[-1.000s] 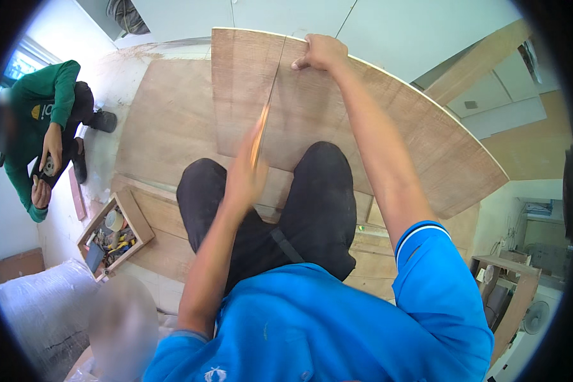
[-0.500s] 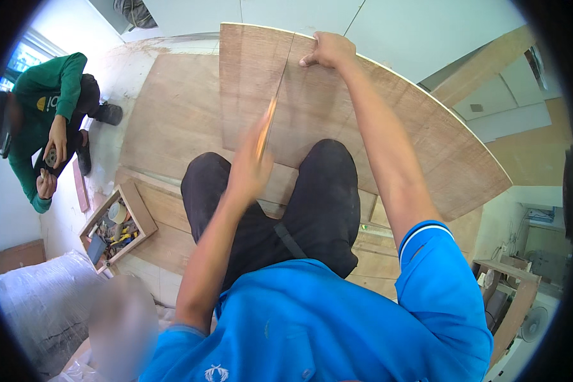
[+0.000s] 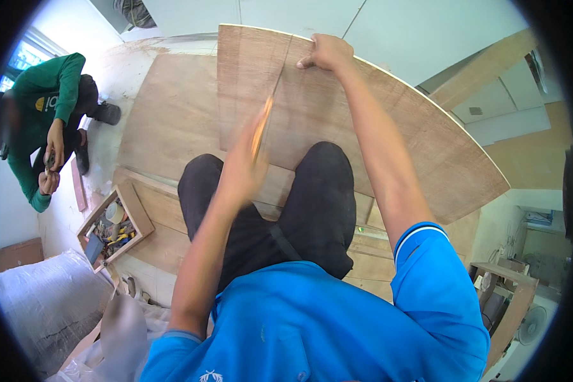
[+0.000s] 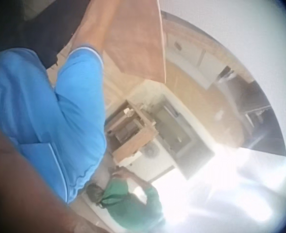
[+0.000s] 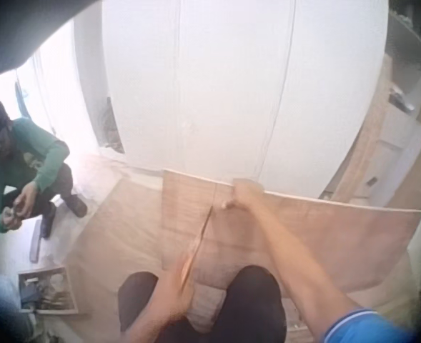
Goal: The person measures a large wooden board with a tape measure and marks it with a pencil. They then use a hand saw to cut the board along the marked line.
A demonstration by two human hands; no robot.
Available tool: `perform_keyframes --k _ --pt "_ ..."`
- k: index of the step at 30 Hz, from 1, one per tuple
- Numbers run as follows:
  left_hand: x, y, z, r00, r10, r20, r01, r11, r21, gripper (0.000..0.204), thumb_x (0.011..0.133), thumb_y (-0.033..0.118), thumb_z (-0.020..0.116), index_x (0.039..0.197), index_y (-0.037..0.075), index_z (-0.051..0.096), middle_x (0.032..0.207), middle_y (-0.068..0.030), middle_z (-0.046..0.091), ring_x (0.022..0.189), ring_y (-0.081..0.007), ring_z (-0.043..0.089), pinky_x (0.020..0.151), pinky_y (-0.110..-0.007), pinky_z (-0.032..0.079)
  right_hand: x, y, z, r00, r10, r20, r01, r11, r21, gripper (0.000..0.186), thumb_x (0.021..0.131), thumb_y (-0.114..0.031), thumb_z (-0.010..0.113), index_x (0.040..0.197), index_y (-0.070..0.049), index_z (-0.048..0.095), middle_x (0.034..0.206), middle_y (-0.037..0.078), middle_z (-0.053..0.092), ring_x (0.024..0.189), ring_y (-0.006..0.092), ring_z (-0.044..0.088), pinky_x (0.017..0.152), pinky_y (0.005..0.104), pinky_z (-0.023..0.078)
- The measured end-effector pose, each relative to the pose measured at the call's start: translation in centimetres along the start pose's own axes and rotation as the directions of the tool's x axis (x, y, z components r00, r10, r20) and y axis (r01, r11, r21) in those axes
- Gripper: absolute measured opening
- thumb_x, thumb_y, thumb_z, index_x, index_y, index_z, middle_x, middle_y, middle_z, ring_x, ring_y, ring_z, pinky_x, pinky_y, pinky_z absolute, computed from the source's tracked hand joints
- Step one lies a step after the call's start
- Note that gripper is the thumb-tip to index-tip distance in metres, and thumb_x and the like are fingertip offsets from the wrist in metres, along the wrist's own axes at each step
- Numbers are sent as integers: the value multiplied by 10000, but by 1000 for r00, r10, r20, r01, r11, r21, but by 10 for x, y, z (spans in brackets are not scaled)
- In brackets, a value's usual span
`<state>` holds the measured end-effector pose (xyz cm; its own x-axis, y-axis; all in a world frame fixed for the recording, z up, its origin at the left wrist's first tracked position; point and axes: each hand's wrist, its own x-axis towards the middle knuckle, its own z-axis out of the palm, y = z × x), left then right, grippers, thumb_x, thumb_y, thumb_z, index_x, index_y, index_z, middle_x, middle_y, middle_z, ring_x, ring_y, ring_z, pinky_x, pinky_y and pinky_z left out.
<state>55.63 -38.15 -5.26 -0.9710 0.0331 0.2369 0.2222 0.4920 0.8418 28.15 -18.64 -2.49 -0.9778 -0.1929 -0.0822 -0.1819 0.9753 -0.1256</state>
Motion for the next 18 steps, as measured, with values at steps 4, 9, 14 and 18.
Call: perform_keyframes --k 4,9,14,18 --pt "-91 32 -40 973 -216 76 218 976 -20 751 872 -102 503 1587 107 409 1493 -273 551 1392 -428 535 1142 -485 441 -1 4 10 1000 -1 -14 1 999 -38 825 641 -571 926 1309 -147 694 1173 38 763 1148 269 701 905 443 549" --pt "58 -52 39 990 -84 -111 73 993 -96 753 879 -60 505 1595 152 403 1500 -256 545 1365 -457 536 1131 -457 450 -4 -26 1 991 -98 -94 97 995 -20 653 651 -544 936 1106 -123 735 1134 70 766 1118 310 710 900 471 560" --pt "-14 -51 26 994 63 -87 -58 997 51 742 896 -42 529 1600 148 392 1490 -245 562 1290 -474 592 1072 -482 491 2 -9 3 999 -44 4 44 999 -8 686 644 -568 931 1123 -127 718 1104 48 767 1095 286 710 878 459 554" --pt "-143 29 -40 971 -238 39 239 971 -30 690 910 -71 496 1574 105 431 1468 -283 572 1377 -436 549 1121 -451 471 2 3 6 1000 -7 4 7 1000 -24 705 641 -575 930 1149 -136 715 1092 48 769 1090 278 713 866 452 553"
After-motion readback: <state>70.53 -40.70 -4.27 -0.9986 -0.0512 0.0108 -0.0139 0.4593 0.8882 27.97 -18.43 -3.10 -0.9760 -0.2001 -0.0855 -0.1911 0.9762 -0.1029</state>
